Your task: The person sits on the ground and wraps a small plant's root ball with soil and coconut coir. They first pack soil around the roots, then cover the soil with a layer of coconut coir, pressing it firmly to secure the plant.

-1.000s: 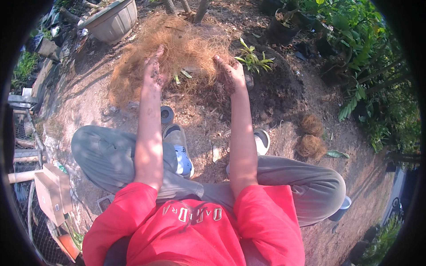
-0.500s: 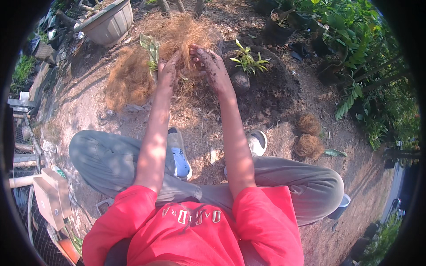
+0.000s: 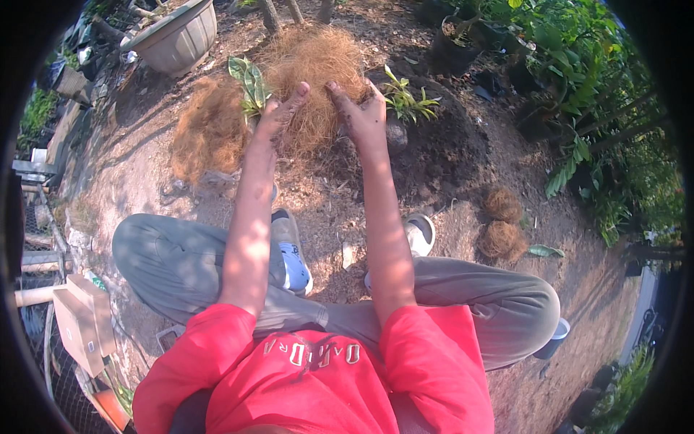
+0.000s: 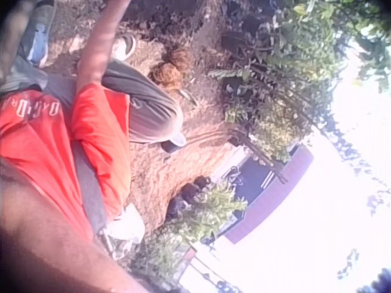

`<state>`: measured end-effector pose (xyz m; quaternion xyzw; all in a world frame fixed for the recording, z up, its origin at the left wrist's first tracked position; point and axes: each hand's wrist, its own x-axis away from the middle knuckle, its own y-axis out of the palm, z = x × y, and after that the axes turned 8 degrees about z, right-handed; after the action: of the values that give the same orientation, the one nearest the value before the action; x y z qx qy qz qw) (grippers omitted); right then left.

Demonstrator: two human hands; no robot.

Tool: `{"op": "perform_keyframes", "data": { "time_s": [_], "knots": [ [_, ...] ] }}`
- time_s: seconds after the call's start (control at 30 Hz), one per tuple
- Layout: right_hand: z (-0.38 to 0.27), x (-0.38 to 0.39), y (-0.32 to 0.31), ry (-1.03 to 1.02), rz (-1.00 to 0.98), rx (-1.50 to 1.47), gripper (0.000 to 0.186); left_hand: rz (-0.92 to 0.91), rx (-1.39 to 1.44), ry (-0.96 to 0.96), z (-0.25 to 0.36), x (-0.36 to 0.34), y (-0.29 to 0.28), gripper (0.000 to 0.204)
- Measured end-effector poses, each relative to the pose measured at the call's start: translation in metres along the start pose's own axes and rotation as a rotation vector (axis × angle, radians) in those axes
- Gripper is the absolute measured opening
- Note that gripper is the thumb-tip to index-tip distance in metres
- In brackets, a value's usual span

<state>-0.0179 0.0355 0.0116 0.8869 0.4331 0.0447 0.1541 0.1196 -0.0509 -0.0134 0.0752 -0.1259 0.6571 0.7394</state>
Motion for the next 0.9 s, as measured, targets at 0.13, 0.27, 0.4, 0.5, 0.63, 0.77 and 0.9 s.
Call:
{"op": "perform_keyframes", "data": {
  "time_s": [0.13,0.27,0.4,0.5,0.63,0.77,0.9],
  "knots": [
    [0.016,-0.013,-0.008,-0.120,0.116,-0.127,0.030,-0.071,-0.208,0.023,0.026,0.021,-0.003,0.111],
    [0.013,-0.011,-0.007,0.011,0.272,-0.207,0.032,-0.112,-0.206,0.088,0.031,0.019,-0.011,0.107],
    [0.028,-0.020,-0.013,-0.054,0.320,-0.356,0.036,-0.079,-0.225,0.168,0.018,0.001,-0.010,0.101],
    [0.027,-0.018,-0.012,0.001,0.276,-0.412,0.037,-0.058,-0.152,0.116,0.019,0.007,-0.011,0.100],
    [0.016,-0.007,-0.001,0.263,0.251,-0.264,0.038,-0.125,-0.054,0.037,-0.004,-0.031,-0.018,0.105],
    [0.019,-0.004,-0.002,0.154,-0.040,-0.109,0.041,-0.050,0.151,0.068,-0.022,-0.032,-0.001,0.097],
    [0.012,-0.008,-0.011,0.020,-0.231,0.204,0.035,-0.018,0.100,0.172,0.000,-0.021,-0.003,0.069]
  ]
}}
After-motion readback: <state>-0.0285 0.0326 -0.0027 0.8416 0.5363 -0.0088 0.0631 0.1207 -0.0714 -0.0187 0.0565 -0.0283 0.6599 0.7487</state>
